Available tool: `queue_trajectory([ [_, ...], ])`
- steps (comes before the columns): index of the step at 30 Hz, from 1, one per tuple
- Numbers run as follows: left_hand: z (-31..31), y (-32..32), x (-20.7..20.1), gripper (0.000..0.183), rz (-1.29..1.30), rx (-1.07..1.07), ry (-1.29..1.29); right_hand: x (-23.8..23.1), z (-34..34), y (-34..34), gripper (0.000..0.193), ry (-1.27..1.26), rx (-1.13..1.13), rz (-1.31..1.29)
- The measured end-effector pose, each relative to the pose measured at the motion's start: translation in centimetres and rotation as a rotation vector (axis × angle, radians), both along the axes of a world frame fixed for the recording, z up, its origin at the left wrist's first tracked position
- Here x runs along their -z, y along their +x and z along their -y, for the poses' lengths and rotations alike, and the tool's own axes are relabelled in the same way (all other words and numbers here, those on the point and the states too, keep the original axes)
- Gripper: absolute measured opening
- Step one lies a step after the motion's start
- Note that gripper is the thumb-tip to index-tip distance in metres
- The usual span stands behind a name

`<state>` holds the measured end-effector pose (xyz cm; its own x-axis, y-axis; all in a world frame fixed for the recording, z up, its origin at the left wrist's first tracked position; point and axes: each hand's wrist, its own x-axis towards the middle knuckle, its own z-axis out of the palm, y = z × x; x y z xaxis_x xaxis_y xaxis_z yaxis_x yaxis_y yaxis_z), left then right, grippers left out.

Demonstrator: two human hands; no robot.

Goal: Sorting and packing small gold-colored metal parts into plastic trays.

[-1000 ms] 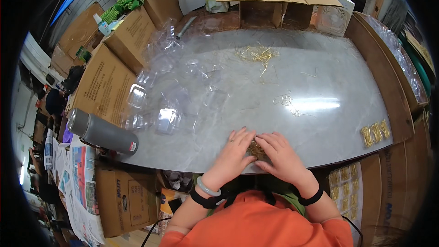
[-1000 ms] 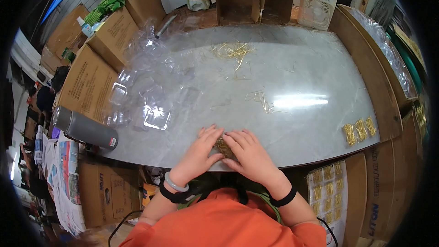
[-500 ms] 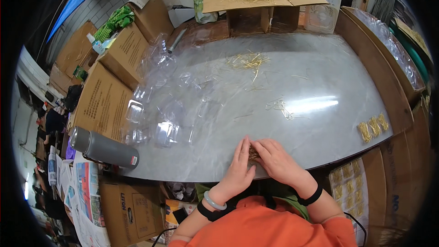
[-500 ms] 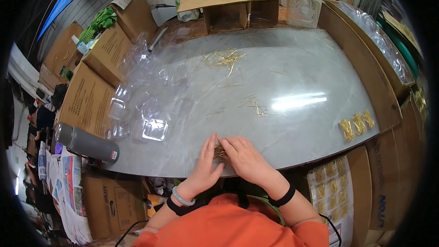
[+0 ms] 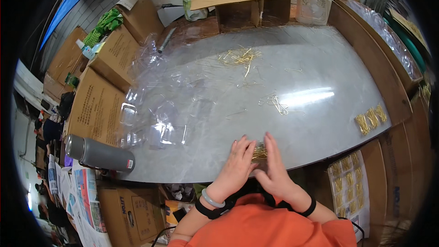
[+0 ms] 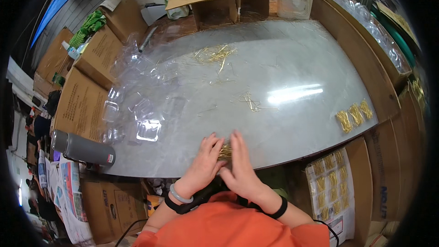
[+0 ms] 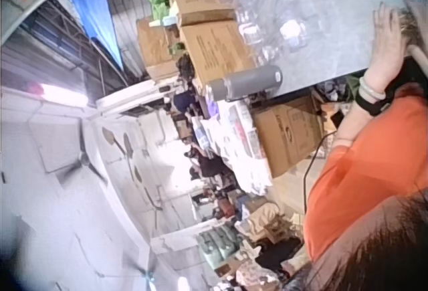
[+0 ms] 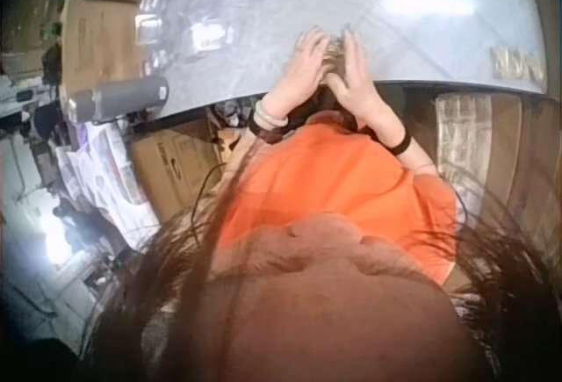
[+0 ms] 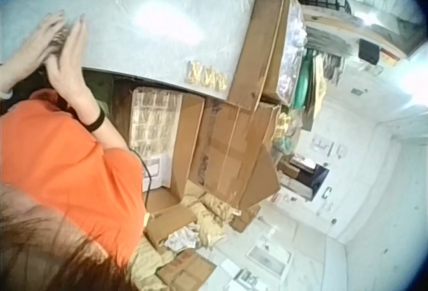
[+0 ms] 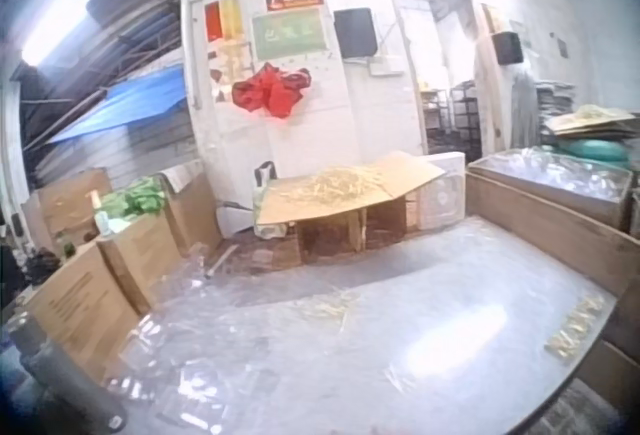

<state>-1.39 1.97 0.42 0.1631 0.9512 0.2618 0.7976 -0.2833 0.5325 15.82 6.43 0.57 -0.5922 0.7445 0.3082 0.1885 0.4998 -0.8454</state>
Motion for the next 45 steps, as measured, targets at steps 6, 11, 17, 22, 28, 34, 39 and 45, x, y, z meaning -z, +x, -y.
queue_trajectory([
  [6,0.4,0.3,0.1,0.052,0.060,-0.124,0.052,-2.0,-3.2,1.6,0.083,0.034,-0.103,0.046],
  [11,0.3,0.9,0.6,0.042,0.104,-0.266,0.076,-2.0,-3.4,3.1,0.060,0.317,0.094,0.254],
  [17,0.2,1.7,0.3,0.040,0.061,-0.338,0.061,-0.1,1.0,1.7,0.044,0.530,0.212,0.379],
  [22,0.3,1.3,0.2,0.048,0.089,-0.273,0.017,-0.3,2.3,0.5,0.044,0.532,0.099,0.373],
  [28,0.8,0.3,-0.6,0.063,0.198,-0.154,0.000,0.2,1.2,2.4,0.044,0.088,0.041,0.037],
  [34,0.6,0.6,-0.5,0.072,-0.079,-0.050,0.018,0.9,-2.4,-0.5,0.053,-0.015,0.165,-0.046],
  [39,0.8,-0.1,0.5,0.075,-0.077,-0.046,0.041,-0.6,-3.0,-1.0,0.055,-0.003,-0.013,-0.024],
  [45,1.0,-0.4,1.0,0.080,0.148,-0.097,-0.029,-1.7,-2.0,-1.1,0.053,0.494,-0.042,0.273],
])
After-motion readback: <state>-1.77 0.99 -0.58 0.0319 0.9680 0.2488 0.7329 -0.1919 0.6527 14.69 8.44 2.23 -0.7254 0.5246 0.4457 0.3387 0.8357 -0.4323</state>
